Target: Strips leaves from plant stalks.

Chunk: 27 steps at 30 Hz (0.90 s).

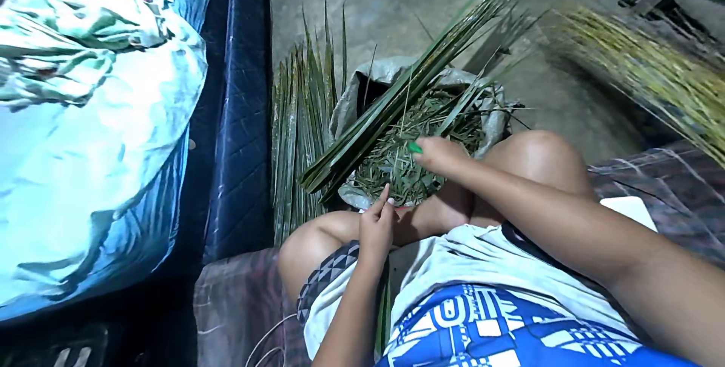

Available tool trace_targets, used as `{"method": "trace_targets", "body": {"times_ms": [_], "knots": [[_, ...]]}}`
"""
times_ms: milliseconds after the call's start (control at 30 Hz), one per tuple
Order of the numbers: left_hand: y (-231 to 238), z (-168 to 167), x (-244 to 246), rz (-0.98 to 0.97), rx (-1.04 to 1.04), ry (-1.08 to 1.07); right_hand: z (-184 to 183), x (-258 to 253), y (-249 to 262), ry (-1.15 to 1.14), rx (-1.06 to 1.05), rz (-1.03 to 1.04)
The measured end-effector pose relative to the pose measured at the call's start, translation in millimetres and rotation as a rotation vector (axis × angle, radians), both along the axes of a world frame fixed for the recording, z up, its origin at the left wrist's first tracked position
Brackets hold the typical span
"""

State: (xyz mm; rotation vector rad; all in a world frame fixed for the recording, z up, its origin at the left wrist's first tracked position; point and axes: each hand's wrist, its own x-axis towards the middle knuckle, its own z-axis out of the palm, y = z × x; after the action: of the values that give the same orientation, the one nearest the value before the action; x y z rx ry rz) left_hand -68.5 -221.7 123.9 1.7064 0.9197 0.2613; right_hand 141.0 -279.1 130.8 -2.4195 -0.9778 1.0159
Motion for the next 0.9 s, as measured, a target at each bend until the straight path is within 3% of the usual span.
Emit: {"method": "trace_targets", "body": {"times_ms": [133, 200, 433, 500, 700, 767, 900], "knots": [[4.6, 0.5, -1.1, 0.083, -0.138, -0.047, 12.6, -44.8, -14.9, 0.160, 0.032, 0.332], [6.0, 1.5, -2.0, 0.082, -0.190, -0.061, 18.7, -51.0, -16.1, 0.145, 0.017, 0.373], [6.0, 6.4, -1.5, 0.078, -0.352, -0.096, -3.9, 11.0, 3.1, -0.085, 0.005, -0.011], [6.1, 4.0, -2.2, 0.079, -0.363, -0.108, -2.7, 13.4, 2.7, -0.089, 0.028, -0.037], [7.3, 4.4, -2.3, 0.059, -0.318, -0.093, 18.0, -43.1, -14.1, 0.070, 0.013, 0.351], [5.5, 4.4, -2.7, 0.058, -0.323, -0.094, 14.4, -34.5, -11.0, 0.059, -0.015, 0.272], [1.6, 3.7, -2.3, 0.033, -0.338, -0.087, -11.6, 11.4, -3.9, 0.036, 0.098, -0.126]]}}
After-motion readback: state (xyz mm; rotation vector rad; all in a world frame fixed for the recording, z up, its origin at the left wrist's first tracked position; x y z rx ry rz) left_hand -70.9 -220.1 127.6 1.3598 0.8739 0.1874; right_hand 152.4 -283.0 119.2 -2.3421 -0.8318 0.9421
